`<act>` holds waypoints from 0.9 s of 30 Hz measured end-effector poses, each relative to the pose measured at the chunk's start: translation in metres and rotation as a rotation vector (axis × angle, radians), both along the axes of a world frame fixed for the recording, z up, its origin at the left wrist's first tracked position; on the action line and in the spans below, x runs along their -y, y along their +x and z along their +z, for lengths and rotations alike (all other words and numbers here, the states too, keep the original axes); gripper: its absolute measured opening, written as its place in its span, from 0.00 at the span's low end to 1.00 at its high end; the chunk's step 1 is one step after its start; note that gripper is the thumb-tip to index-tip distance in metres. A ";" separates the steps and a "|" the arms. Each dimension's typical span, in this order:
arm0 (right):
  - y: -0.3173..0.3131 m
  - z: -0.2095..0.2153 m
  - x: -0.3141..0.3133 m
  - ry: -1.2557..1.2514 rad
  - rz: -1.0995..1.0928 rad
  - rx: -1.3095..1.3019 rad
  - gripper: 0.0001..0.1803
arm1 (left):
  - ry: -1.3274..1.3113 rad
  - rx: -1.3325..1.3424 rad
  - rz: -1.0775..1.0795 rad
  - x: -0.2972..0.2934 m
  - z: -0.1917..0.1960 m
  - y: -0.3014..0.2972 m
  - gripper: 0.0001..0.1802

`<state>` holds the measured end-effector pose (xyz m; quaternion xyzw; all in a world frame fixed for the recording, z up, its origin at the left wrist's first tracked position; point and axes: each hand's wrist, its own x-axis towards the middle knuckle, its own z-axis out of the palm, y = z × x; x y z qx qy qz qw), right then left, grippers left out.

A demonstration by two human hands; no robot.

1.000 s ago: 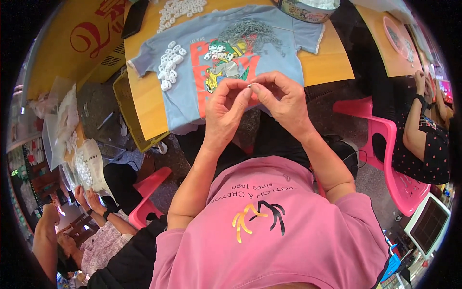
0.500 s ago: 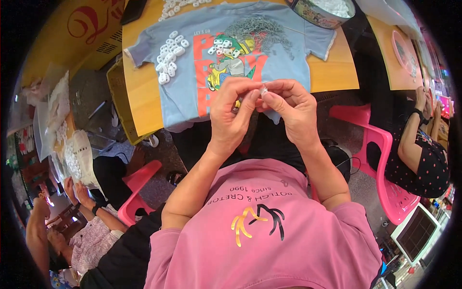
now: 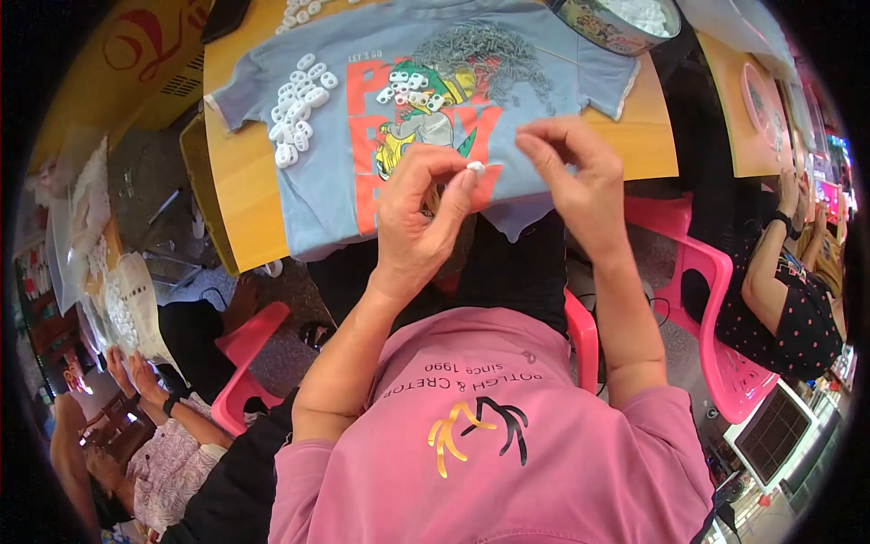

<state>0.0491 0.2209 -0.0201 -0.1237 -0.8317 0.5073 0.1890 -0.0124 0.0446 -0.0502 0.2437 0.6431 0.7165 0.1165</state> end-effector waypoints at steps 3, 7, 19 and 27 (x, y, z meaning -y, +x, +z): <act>-0.018 0.006 -0.012 0.236 0.022 0.039 0.04 | -0.003 0.041 0.043 -0.002 -0.001 -0.003 0.03; -0.034 -0.006 -0.016 0.514 0.061 0.018 0.05 | -0.075 -0.148 0.046 -0.002 -0.008 -0.007 0.04; -0.050 0.003 -0.022 0.665 0.236 0.079 0.05 | -0.060 -0.161 0.006 0.004 -0.008 -0.010 0.05; -0.042 0.012 -0.046 0.416 0.430 0.179 0.05 | 0.002 -0.065 -0.036 0.006 -0.011 -0.011 0.05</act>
